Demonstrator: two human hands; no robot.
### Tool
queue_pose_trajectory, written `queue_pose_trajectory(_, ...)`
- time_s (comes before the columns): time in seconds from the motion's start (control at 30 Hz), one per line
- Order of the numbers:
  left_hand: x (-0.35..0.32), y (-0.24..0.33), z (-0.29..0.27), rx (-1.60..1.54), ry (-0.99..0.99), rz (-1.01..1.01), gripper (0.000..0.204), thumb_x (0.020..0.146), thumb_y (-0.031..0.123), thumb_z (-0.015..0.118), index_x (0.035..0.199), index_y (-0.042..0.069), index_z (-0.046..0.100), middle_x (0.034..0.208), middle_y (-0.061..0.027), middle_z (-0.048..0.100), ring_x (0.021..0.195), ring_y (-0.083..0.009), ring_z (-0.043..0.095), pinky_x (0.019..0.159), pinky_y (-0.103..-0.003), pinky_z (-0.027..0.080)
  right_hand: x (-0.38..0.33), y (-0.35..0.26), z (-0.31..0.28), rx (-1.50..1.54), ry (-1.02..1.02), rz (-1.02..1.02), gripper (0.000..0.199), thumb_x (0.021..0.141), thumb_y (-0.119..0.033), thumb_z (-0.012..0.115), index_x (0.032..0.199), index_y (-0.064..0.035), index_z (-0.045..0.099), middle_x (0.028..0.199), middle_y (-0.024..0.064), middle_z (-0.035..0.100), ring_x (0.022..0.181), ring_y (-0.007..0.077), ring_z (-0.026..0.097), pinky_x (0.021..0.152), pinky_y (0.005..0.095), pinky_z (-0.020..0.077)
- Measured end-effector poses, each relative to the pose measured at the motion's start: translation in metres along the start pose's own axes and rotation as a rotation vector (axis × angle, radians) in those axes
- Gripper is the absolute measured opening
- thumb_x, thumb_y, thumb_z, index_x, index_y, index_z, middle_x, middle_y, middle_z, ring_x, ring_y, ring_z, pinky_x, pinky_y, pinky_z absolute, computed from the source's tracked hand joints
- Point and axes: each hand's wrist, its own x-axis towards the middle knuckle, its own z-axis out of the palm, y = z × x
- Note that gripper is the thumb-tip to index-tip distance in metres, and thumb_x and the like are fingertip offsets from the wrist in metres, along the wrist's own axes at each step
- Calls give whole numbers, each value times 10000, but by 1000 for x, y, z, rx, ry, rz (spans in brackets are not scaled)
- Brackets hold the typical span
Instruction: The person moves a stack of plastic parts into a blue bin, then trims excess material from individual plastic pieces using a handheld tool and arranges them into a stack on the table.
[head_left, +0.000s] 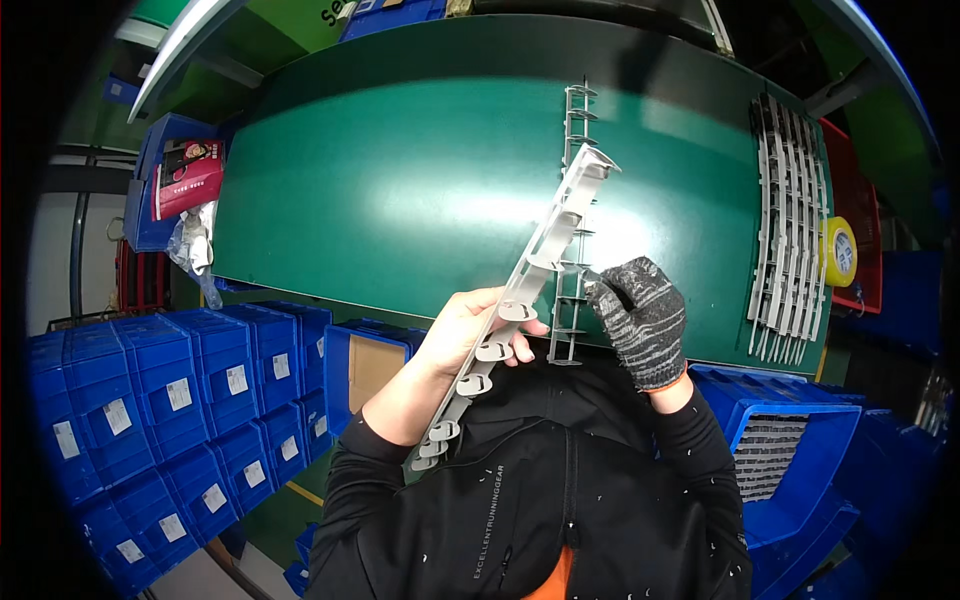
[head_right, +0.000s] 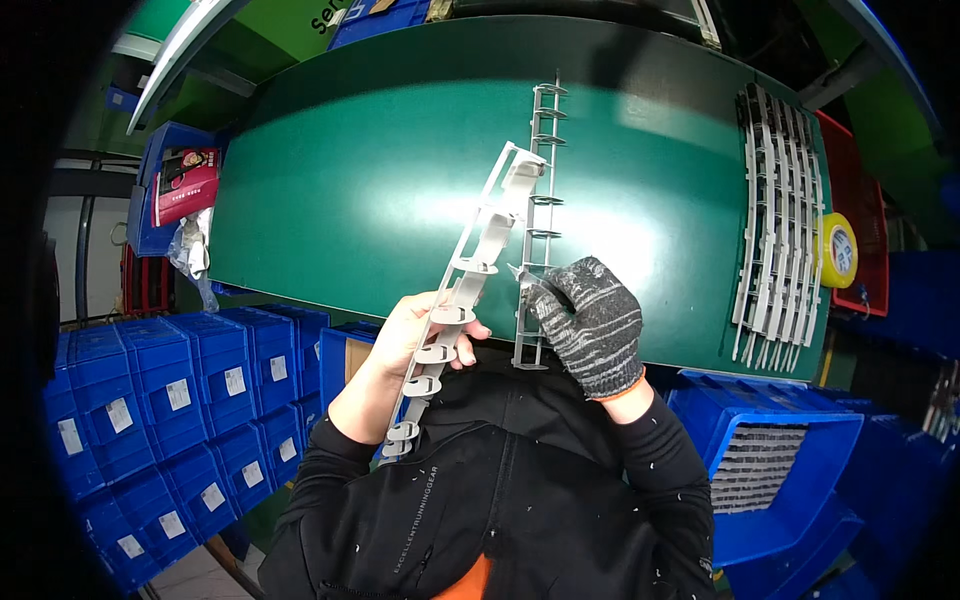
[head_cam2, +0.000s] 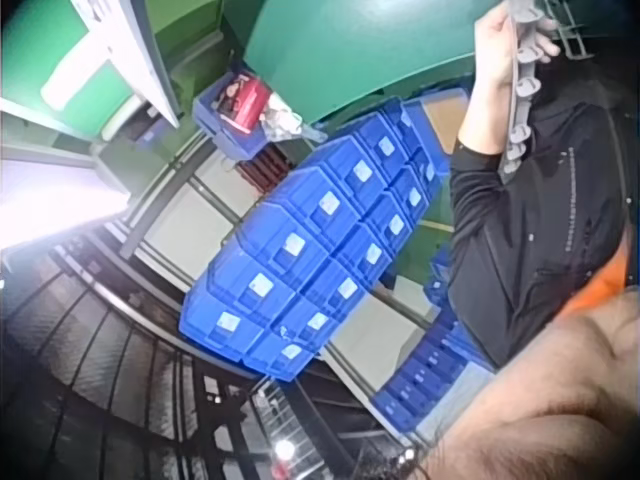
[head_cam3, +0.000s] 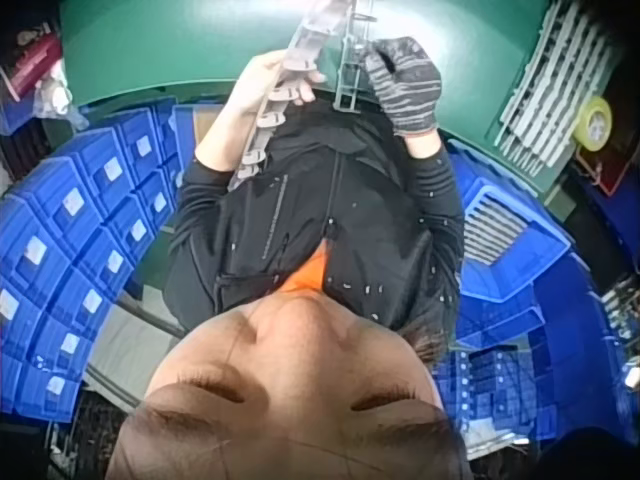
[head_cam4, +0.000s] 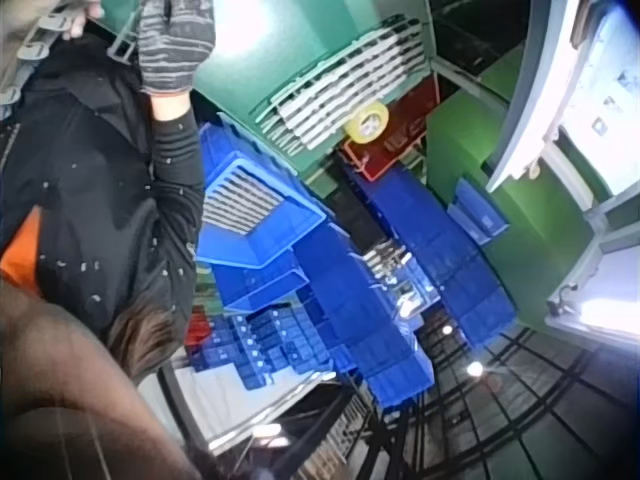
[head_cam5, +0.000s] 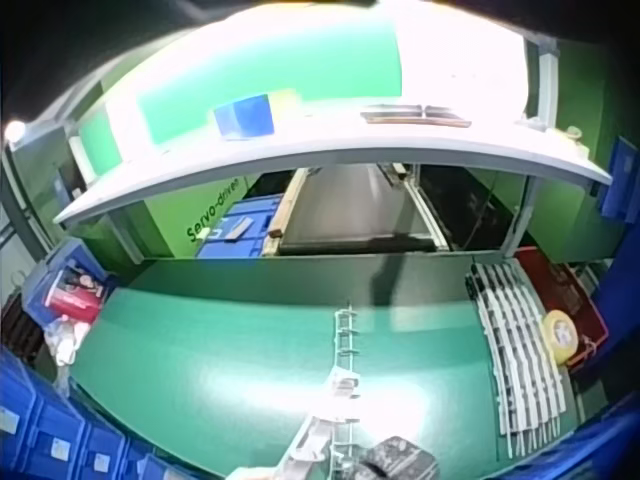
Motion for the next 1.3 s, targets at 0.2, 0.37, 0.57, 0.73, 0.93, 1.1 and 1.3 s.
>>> queue_pose_trajectory(0.2,10,0,4,-147,-142,-92,419,905,321,481,1134,-30,470,918,-202,615,651,-242,644,519,-293,530,0,15,12,1365,-207,569,278,861,-212,561,1061,-19,559,723,-4,562,552,52,465,517,177,374)
queue_pose_trajectory(0.37,12,5,-2,-99,-312,-45,621,883,418,484,1295,-15,317,1042,-212,585,881,-269,614,713,-335,517,21,11,11,1522,-22,477,250,843,-290,580,946,-65,542,507,-34,442,320,51,300,311,187,203)
queue_pose_trajectory(0.57,-11,17,-12,354,-173,-6,368,912,157,453,1247,8,421,1010,-131,601,886,-173,599,688,-264,499,46,6,-9,1411,178,446,273,855,-347,559,931,-85,547,533,-32,450,390,67,371,353,199,279)
queue_pose_trajectory(0.73,-9,24,-4,333,-97,-53,204,911,90,420,1073,-5,501,926,-153,633,663,-164,646,511,-189,498,43,17,-9,1496,250,396,341,909,-399,450,914,-73,550,567,-1,495,403,82,405,347,206,289)
queue_pose_trajectory(0.93,-9,25,2,324,-66,-100,307,917,107,422,1187,-17,497,801,-136,656,596,-128,634,486,-166,462,-1,26,6,591,-4,176,327,867,-301,561,841,21,611,604,37,576,476,89,503,432,211,374)
queue_pose_trajectory(1.1,-8,25,5,352,-86,-123,297,912,114,449,1174,-11,513,786,-125,655,588,-122,629,480,-168,463,7,21,-1,557,113,179,280,849,-252,585,851,26,619,588,25,564,480,84,493,441,223,372)
queue_pose_trajectory(1.3,-4,27,8,387,-103,-144,353,921,153,463,1238,-1,458,779,-99,653,593,-105,620,483,-172,461,3,20,-2,350,-97,54,140,812,-113,582,849,2,653,638,56,599,529,124,553,505,247,421)
